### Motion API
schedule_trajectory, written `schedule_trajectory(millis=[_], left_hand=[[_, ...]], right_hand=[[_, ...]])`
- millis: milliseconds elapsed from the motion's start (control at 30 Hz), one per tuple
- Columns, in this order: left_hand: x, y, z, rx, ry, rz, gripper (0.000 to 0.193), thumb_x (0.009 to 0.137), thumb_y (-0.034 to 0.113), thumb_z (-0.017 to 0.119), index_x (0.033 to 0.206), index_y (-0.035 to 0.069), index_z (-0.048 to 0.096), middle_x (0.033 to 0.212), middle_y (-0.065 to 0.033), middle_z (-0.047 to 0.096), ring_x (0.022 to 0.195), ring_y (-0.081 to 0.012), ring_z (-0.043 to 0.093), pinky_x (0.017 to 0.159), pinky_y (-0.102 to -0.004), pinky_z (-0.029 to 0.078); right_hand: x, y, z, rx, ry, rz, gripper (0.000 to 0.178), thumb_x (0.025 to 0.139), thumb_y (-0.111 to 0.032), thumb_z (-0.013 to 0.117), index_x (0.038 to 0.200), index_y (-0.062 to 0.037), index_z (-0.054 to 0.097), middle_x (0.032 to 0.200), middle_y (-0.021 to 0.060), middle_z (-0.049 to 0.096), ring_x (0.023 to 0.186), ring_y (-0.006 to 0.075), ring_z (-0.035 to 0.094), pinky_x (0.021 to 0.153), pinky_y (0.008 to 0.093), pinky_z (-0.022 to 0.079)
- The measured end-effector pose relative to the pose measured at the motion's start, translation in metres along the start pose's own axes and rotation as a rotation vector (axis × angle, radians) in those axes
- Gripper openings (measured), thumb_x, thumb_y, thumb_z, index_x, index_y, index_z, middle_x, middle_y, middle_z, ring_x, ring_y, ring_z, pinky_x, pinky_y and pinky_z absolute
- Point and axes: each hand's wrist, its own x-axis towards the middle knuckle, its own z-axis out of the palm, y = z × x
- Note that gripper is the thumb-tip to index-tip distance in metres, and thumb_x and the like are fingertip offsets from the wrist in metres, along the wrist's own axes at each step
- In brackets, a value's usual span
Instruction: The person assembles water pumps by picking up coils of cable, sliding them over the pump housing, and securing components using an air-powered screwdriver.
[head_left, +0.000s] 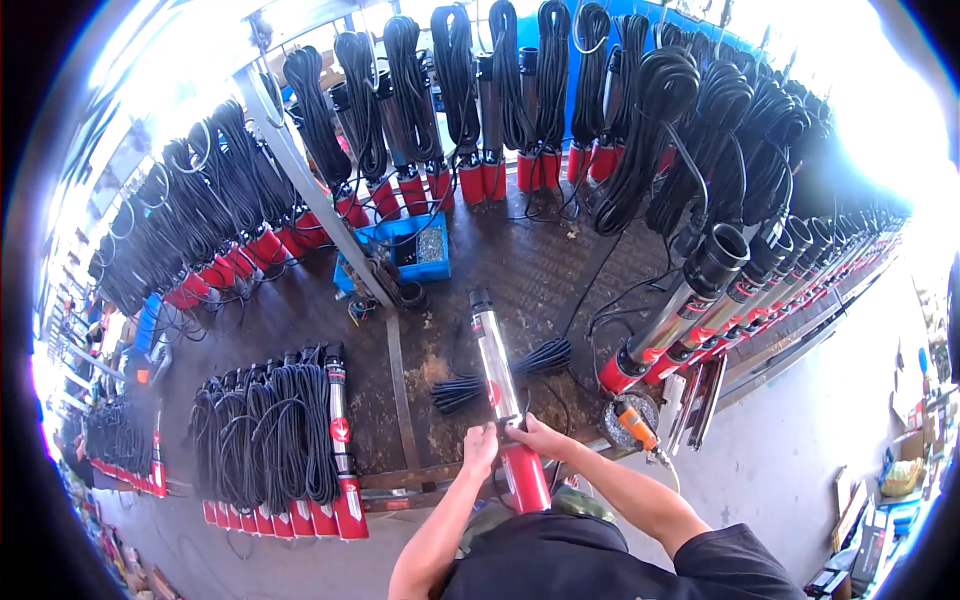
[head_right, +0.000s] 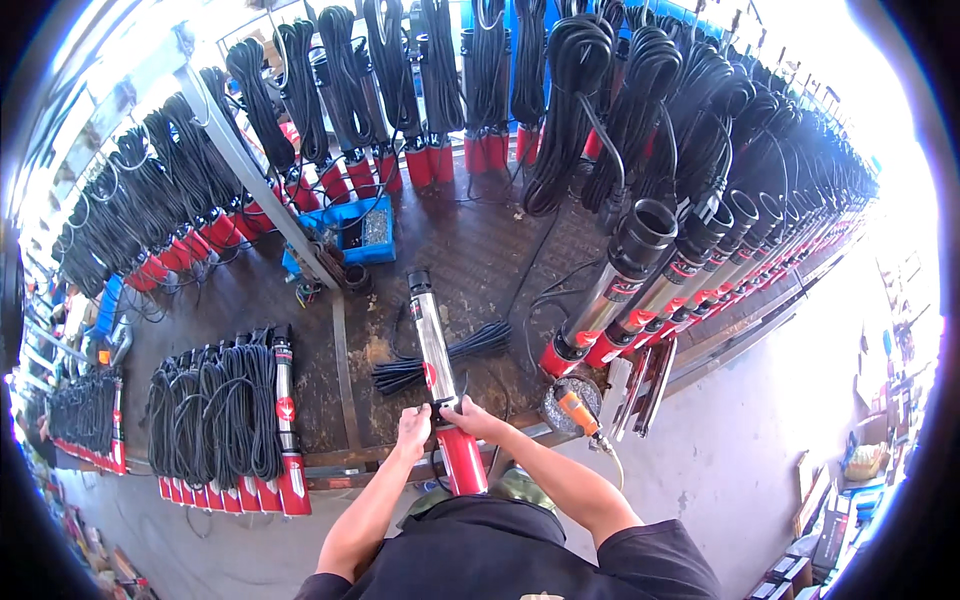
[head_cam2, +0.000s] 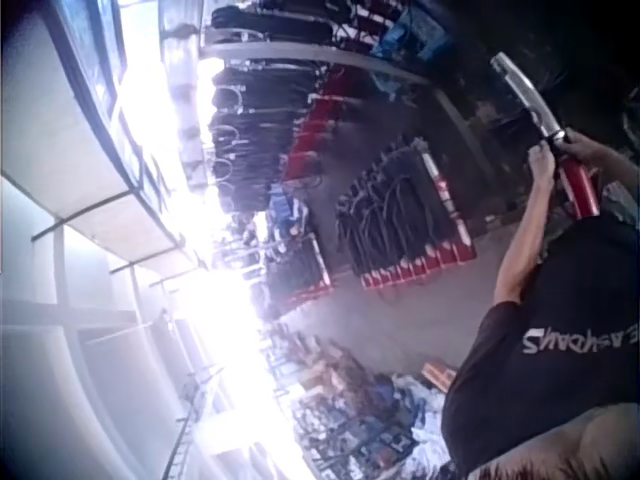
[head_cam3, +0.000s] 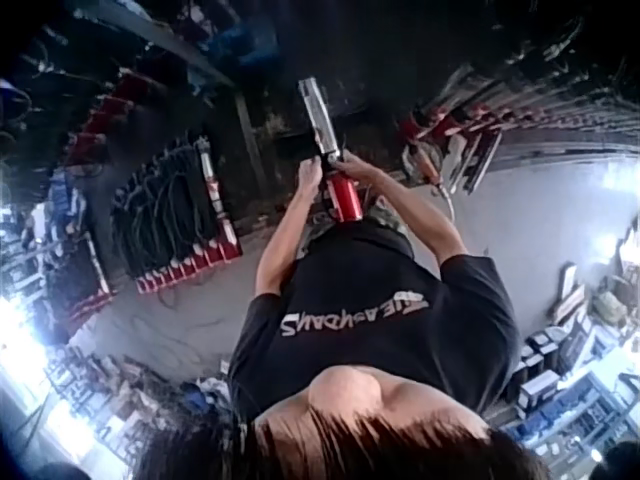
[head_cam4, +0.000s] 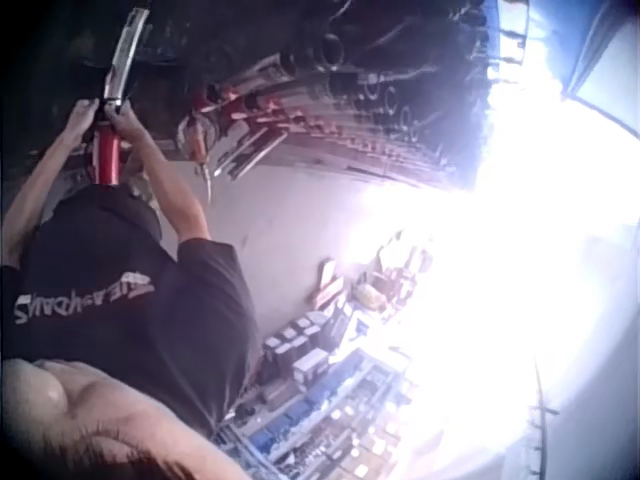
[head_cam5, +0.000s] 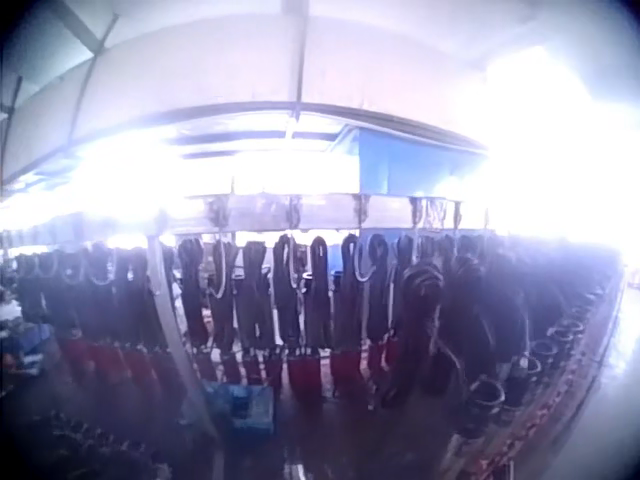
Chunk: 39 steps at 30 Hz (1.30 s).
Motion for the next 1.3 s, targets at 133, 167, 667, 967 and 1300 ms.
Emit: schedule_trajectory(millis=[133,167,667,967,1300], left_hand=[[-0.004,-0.005,-0.007,0.013,0.012,0.006,0.037,0.098,0.024,0.055,0.092,-0.011,0.066,0.086,-0.0277,0.069,0.083,-0.0339,0.070,0.071,-0.0460,0.048],[-0.005,-0.005,-0.006,0.020,0.003,0.021,0.037,0.098,0.024,0.054,0.092,-0.011,0.066,0.087,-0.0285,0.069,0.084,-0.0346,0.070,0.072,-0.0461,0.048],[-0.008,0.015,-0.009,0.225,0.011,0.111,0.042,0.074,0.042,0.080,0.085,0.001,0.078,0.072,-0.0175,0.073,0.072,-0.0295,0.074,0.067,-0.0415,0.056],[-0.044,0.000,0.030,0.295,0.328,0.439,0.039,0.090,0.022,0.064,0.108,-0.011,0.064,0.080,-0.0256,0.068,0.078,-0.0408,0.069,0.071,-0.0485,0.052],[-0.060,0.016,0.052,1.420,0.278,0.621,0.074,0.087,0.046,0.060,0.126,-0.017,0.058,0.132,-0.0370,0.056,0.118,-0.0561,0.054,0.099,-0.0584,0.040]], right_hand=[[-0.002,-0.020,-0.002,-0.036,-0.114,0.030,0.066,0.097,-0.051,0.063,0.125,0.0067,0.046,0.111,0.0119,0.060,0.102,0.0153,0.054,0.089,0.0327,0.049],[-0.004,-0.021,-0.003,-0.056,-0.124,0.046,0.076,0.095,-0.054,0.062,0.126,0.0125,0.043,0.113,0.0187,0.060,0.105,0.0204,0.057,0.090,0.0343,0.050],[-0.022,-0.064,-0.021,-0.089,-0.303,0.087,0.074,0.093,-0.050,0.066,0.125,0.0148,0.047,0.104,0.0177,0.067,0.099,0.0210,0.065,0.083,0.0345,0.054],[-0.006,-0.037,-0.024,-0.146,-0.051,0.097,0.080,0.097,-0.042,0.063,0.145,0.0129,0.032,0.116,0.0199,0.066,0.107,0.0227,0.065,0.090,0.0344,0.052],[-0.003,-0.048,-0.031,0.117,-0.081,0.114,0.047,0.092,-0.035,0.073,0.111,0.0056,0.060,0.089,0.0102,0.068,0.080,0.0138,0.065,0.066,0.0300,0.054]])
